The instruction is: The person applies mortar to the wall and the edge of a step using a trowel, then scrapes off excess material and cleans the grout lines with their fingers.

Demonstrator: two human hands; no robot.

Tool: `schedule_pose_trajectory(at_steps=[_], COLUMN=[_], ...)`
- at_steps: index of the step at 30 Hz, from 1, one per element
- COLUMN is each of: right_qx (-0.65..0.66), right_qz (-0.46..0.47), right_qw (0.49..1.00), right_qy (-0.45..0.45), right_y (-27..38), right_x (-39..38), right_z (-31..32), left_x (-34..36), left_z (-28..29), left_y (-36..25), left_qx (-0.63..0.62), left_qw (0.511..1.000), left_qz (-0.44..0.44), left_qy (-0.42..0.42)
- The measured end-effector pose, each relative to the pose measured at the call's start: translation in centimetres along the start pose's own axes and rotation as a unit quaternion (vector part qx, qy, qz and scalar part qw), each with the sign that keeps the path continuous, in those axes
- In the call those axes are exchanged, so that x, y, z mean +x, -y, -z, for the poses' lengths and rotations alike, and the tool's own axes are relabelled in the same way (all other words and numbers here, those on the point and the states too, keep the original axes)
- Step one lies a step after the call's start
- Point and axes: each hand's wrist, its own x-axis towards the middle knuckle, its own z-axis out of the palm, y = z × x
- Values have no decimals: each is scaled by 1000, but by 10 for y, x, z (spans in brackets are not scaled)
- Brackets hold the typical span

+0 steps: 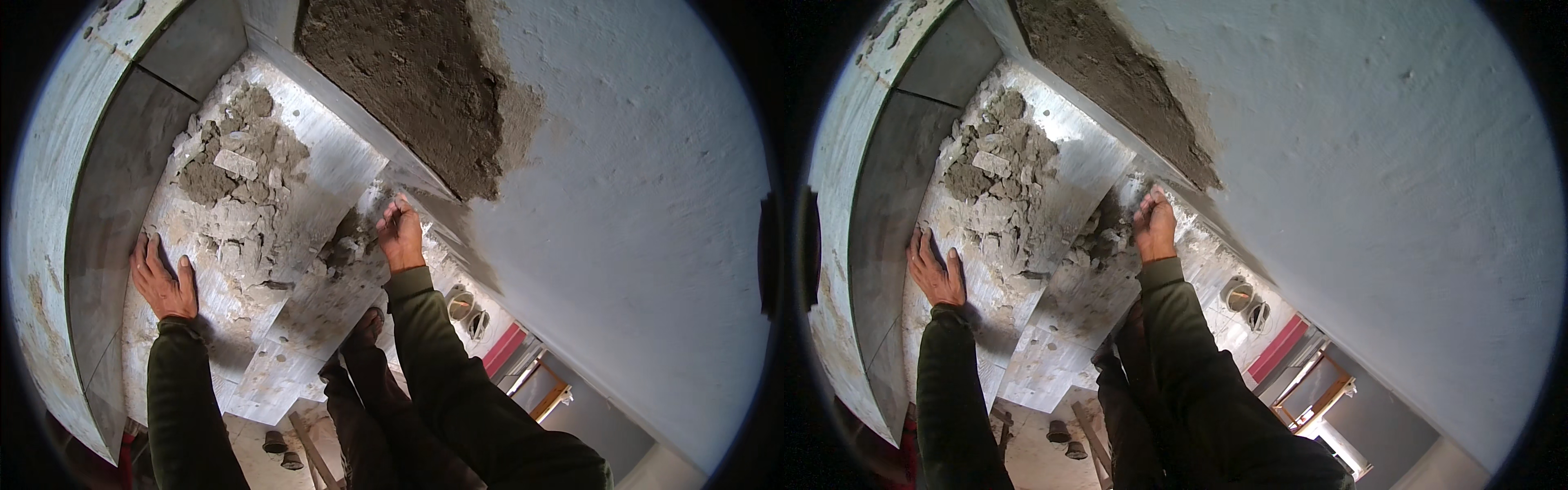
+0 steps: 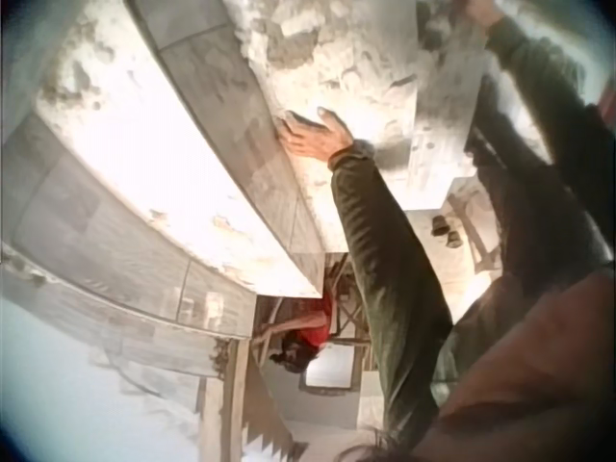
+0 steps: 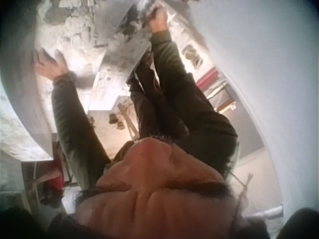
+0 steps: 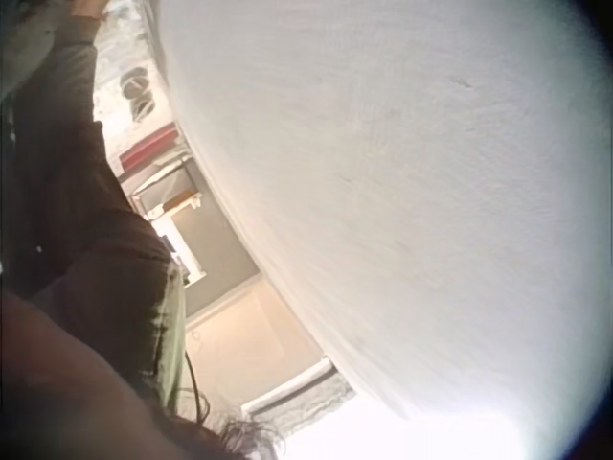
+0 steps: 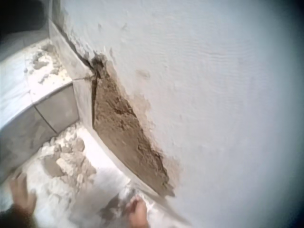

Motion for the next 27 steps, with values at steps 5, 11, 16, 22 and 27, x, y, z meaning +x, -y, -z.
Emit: schedule_pose_trajectory(at_steps=[5,11,16,22,27], right_qx=[8,-3,30,74,91], right_qz=[-10,-3,-20,-30,-24], right_qw=[1000,1000,999,997,996], right_qy=[-12,14,1,5,3], right_y=[-1,1,1,3,6], right_x=[9,10,10,10,7], right_z=[-2,3,-2,0,-1], left_x=[0,-1,0,0,-1], left_z=[0,-3,-1,0,-3], left_y=[1,0,1,1,2], left_qx=[0,1,5,-1,-2], left_qw=[1000,1000,1000,1000,1000], left_qz=[0,1,1,-7,-5], left_qy=[0,-1,-2,-8,-5])
